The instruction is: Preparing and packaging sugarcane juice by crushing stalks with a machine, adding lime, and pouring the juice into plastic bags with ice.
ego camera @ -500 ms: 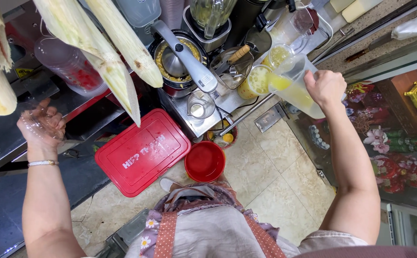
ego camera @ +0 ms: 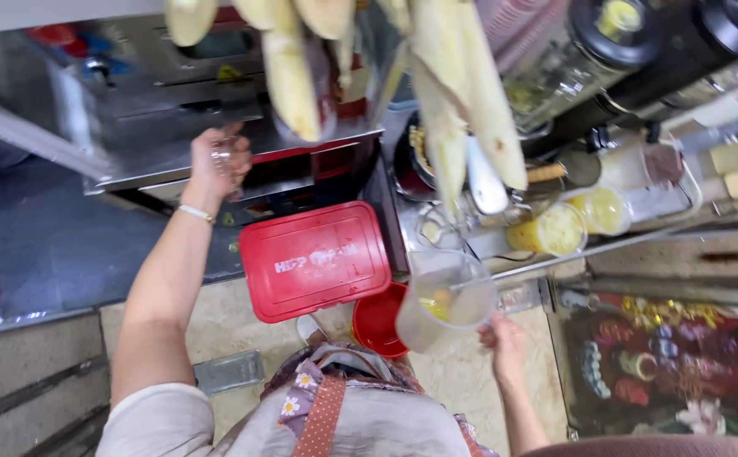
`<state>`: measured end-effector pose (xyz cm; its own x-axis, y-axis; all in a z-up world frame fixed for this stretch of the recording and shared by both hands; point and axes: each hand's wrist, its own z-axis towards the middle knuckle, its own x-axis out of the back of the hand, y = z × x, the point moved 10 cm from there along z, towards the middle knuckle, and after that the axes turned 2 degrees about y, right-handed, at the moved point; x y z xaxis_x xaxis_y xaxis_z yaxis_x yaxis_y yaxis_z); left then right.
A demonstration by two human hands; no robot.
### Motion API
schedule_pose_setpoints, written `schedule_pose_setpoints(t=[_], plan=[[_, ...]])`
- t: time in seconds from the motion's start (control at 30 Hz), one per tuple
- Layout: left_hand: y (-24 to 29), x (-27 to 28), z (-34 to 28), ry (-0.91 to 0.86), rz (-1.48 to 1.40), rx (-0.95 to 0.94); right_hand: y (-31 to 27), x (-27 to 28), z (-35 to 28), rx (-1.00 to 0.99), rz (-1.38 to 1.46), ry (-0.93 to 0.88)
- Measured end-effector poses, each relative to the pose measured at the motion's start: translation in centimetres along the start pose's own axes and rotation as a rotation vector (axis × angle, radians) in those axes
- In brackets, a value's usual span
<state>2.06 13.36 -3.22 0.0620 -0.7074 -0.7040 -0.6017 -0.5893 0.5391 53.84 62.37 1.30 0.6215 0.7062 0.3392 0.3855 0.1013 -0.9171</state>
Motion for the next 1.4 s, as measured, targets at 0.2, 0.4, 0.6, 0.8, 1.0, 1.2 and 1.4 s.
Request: schedule_pose_setpoints(t=[0.2,0.4,0.6,0.8,1.0,1.2,1.4], plan=[[-0.7,-1.0,0.1,-0.048,-0.051,0.0,-2.7,-32.0,1.2,-0.226,0.096,-0.558],[-1.8,-0.8,0.9,-0.092,-0.068,0.005,0.9,-53.5,10.2,0.09,0.215,-0.633],[-4.4,1.0,2.5,-0.032,-0.154,0.089,2.5,-59.6,17.0,0.257,-0.006,-0.455],[-6.5,0.8,-0.5,0.022,0.163,-0.094,-4.0,-48.0,10.3,0.301,0.036,-0.408],[-20.3,-6.6,-8.7,-0.073,0.722,-0.23,-10.2,-33.3,-4.1,-0.582,1.159,-1.206],[-31.2,-21.7,-15.8,-0.131,0.938,-0.518,-5.0,-11.6,2.6,-0.25,0.77,-0.692],[-48.0,-28.5,-12.5,-0.216,0.916,-0.357,-6.1,14.2,13.0,0.649,-0.311,0.342]])
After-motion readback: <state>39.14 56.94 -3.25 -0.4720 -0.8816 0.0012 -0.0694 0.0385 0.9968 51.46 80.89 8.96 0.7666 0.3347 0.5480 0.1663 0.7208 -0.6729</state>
